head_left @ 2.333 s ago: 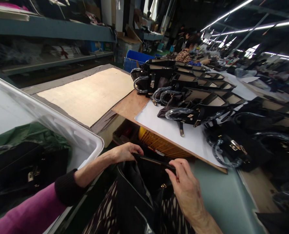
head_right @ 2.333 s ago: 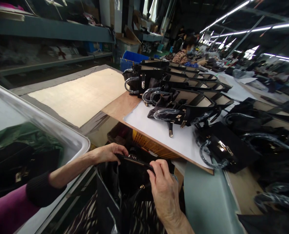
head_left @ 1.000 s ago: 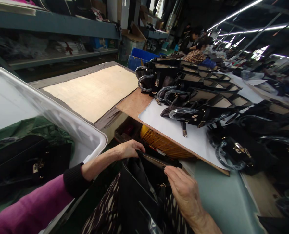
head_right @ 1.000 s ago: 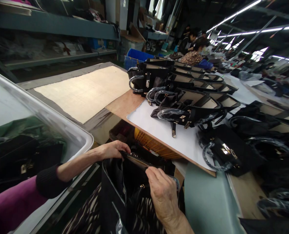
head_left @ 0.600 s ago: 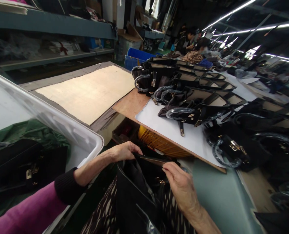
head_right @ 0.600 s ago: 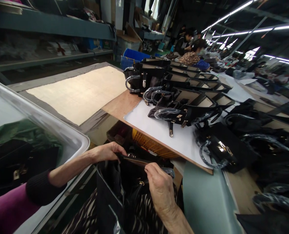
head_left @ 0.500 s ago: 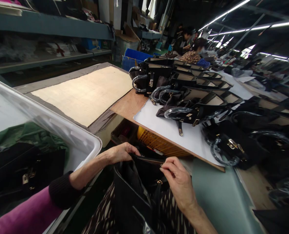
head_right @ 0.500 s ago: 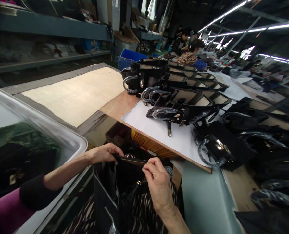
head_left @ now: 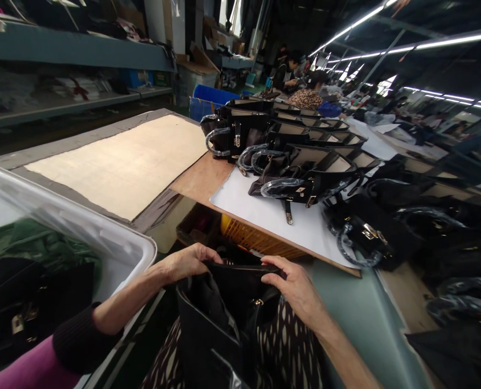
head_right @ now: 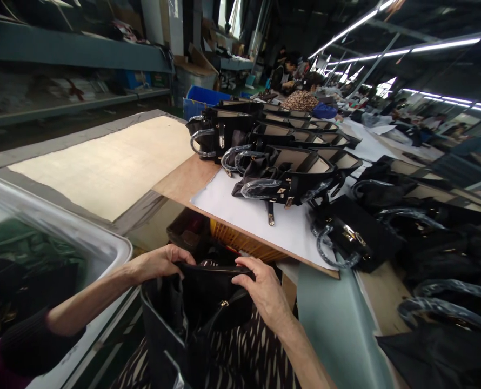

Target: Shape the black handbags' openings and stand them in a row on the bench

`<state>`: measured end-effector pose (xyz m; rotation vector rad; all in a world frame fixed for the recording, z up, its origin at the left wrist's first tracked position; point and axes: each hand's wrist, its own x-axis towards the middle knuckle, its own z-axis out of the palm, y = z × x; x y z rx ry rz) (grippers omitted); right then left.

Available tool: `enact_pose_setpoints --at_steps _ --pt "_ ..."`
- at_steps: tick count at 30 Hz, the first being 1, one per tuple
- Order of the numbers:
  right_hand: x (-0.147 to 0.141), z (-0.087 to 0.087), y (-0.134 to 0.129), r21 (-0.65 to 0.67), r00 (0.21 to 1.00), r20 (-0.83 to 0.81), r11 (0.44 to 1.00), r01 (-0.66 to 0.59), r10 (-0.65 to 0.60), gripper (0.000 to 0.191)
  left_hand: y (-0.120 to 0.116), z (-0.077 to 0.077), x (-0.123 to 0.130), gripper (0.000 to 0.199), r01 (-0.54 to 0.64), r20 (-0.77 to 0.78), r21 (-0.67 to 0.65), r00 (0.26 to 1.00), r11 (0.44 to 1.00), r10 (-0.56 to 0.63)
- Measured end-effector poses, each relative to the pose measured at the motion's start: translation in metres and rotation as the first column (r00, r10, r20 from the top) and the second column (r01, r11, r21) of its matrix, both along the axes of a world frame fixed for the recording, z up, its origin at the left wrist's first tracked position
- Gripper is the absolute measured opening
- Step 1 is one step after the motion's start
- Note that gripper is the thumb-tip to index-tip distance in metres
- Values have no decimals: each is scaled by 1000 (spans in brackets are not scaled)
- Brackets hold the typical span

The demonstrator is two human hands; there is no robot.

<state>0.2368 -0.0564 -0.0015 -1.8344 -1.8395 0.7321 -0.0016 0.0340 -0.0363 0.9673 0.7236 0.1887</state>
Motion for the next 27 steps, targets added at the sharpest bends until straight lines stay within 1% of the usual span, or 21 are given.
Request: enact_pose_setpoints --at_steps 1,3,6,9,13,17,21,27 --pt "1 2 2 -34 999 -41 999 -18 16 18 0 0 0 25 -5 -2 -6 1000 1000 5" --pt "1 4 3 -41 998 -50 998 -41 39 14 0 0 0 26 -20 -12 -17 1000 1000 20" --pt "-2 7 3 -2 998 32 999 -52 52 13 1 1 1 27 -38 -17 -24 999 999 37" --pt "-3 5 2 44 992 91 995 -86 82 12 2 -1 2 26 -30 -20 -25 999 999 29" --pt "-1 0 2 82 994 66 992 -96 90 12 2 -5 3 25 -31 -31 -20 999 999 31" --pt "1 2 5 23 996 -17 996 -91 91 13 3 -6 4 26 -18 -42 -13 999 1000 17" --pt "2 6 9 -57 993 -83 995 -87 82 13 3 -4 4 25 0 -66 -20 998 1000 -1" --pt "2 4 12 -67 992 -106 995 -79 71 13 2 1 4 24 -11 -75 -32 997 999 9"
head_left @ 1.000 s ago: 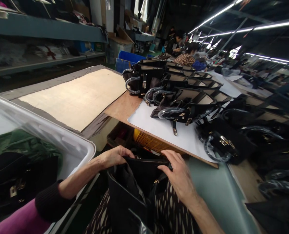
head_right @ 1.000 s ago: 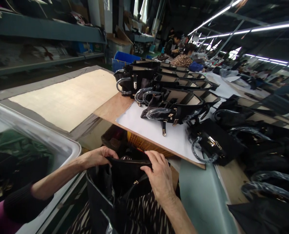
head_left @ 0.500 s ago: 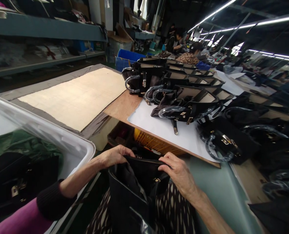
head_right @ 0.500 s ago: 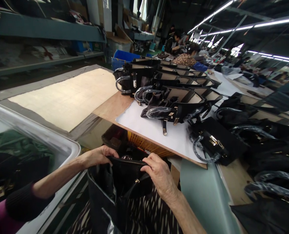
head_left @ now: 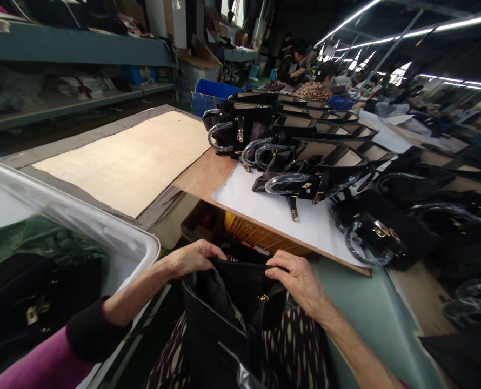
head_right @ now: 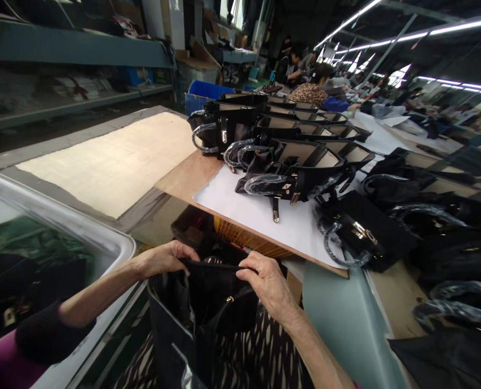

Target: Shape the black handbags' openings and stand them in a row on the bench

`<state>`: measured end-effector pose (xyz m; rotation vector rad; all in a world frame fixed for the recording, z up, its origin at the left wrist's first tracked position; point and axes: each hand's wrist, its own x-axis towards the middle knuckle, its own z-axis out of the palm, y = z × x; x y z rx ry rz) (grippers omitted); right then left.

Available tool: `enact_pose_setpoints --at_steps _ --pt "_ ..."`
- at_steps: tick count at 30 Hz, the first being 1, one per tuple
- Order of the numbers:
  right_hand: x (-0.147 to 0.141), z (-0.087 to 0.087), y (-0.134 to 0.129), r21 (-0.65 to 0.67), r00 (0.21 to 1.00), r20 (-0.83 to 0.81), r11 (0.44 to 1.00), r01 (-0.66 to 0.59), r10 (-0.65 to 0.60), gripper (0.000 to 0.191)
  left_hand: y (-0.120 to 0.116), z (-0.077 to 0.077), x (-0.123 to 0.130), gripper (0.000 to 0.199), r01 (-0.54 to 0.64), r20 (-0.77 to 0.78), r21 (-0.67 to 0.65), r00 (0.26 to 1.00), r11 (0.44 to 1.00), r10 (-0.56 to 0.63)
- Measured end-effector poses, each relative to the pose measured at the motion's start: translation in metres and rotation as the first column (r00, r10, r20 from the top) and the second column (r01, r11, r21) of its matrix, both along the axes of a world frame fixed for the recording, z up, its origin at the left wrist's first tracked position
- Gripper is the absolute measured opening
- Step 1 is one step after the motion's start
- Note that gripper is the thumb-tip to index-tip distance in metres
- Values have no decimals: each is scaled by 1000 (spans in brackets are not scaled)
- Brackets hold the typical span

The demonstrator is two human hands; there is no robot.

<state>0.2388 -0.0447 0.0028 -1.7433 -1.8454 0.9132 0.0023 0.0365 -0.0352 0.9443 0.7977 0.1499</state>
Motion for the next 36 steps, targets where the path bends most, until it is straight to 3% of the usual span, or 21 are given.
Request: enact_pose_setpoints --at_steps 6,11,16,20,25,36 --pt "-2 1 1 -20 1000 -2 1000 18 -18 13 0 -4 -2 24 -9 23 21 1000 1000 9" --pt "-2 6 7 -127 999 46 992 -12 18 12 0 -11 -2 25 2 54 45 999 999 -4" --pt "-7 11 14 -158 987 70 979 -132 144 15 0 -14 -2 28 -7 70 75 998 997 2" --pt "-13 14 17 -151 947 225 968 -198 229 25 0 -18 -2 32 -8 105 90 994 996 -2" --pt "-30 18 22 -83 832 475 956 -283 287 28 0 -13 -2 30 0 67 121 998 993 -8" --pt "-81 12 34 -177 796 496 938 -299 347 29 1 -18 -4 38 58 -8 292 998 955 -59"
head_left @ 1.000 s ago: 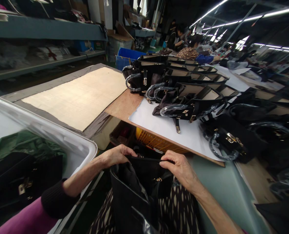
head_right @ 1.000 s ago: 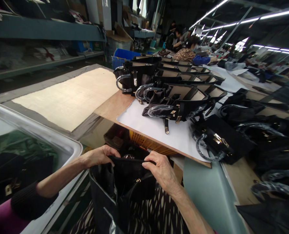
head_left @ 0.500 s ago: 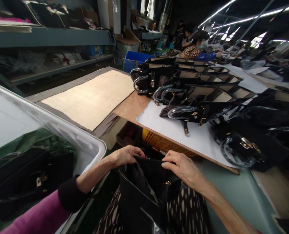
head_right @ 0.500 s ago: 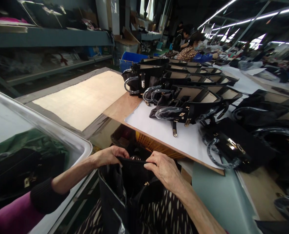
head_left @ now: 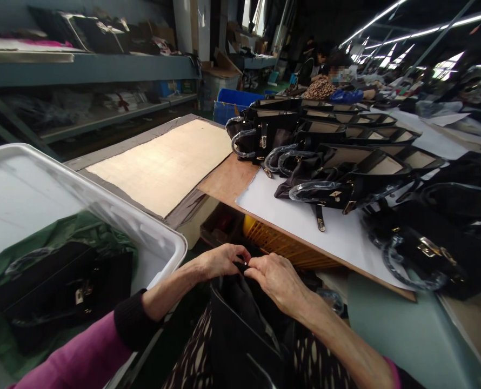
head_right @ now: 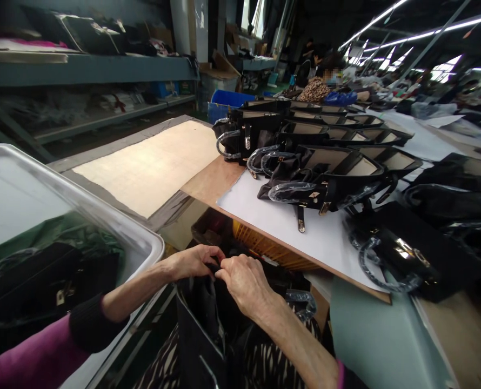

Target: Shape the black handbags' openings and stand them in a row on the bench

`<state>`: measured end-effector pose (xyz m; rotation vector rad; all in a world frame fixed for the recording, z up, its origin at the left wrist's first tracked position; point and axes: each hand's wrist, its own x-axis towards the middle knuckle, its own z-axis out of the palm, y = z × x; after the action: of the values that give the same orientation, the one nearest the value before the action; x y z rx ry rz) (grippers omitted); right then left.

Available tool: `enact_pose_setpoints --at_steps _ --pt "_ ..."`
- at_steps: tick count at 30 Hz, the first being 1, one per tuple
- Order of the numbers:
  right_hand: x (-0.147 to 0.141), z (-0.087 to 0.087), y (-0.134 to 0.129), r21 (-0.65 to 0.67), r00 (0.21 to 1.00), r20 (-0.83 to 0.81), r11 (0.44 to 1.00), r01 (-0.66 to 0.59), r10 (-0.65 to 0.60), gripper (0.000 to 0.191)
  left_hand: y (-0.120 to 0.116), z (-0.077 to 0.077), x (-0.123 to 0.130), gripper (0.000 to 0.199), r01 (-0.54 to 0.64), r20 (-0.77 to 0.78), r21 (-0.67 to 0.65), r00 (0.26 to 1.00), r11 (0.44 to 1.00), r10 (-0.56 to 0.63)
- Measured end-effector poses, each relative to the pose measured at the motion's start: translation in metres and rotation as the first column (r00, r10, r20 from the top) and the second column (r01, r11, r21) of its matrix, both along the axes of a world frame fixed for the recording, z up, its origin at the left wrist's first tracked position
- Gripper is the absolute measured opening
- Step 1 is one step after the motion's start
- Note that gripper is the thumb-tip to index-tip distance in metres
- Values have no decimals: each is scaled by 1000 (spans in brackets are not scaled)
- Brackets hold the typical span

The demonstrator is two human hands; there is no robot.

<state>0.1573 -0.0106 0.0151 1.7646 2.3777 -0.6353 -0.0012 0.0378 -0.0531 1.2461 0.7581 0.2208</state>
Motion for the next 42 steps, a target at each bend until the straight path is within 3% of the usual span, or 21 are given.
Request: enact_pose_setpoints --at_steps 4,8,15,18,23,27,29,32,35,40,42 --pt "-2 0 -2 22 999 24 999 38 -39 28 -1 10 0 30 4 -108 181 994 984 16" --pt "2 10 -5 34 993 53 994 101 -103 28 -2 30 1 11 56 -259 432 964 900 64" --pt "11 28 -16 15 972 129 980 198 -198 25 -4 46 9 16 100 -229 495 973 863 19" --pt "14 27 -19 -27 972 119 978 208 -203 23 -8 44 15 16 102 -242 490 970 866 22" --pt "20 21 -9 -59 998 21 997 53 -52 21 -13 47 28 18 83 -110 476 993 875 -34" --pt "30 23 -2 -113 984 -177 994 1 -21 22 -14 56 34 9 -20 -111 466 991 885 81" --pt "35 27 -4 -107 978 -207 994 -9 -13 20 -15 59 33 14 -95 -97 435 984 895 151" --pt "46 33 -8 -120 985 -164 992 28 -48 22 -15 56 26 28 -244 3 229 968 942 250" --pt "60 38 -7 -137 989 -51 982 130 -138 20 -19 50 12 35 -325 65 85 945 942 320" --pt "76 38 5 -265 961 114 924 274 -253 11 -42 48 -4 39 -231 76 81 971 970 225" --pt "77 38 9 -308 955 124 904 295 -270 10 -54 46 -5 50 -174 57 81 984 981 169"
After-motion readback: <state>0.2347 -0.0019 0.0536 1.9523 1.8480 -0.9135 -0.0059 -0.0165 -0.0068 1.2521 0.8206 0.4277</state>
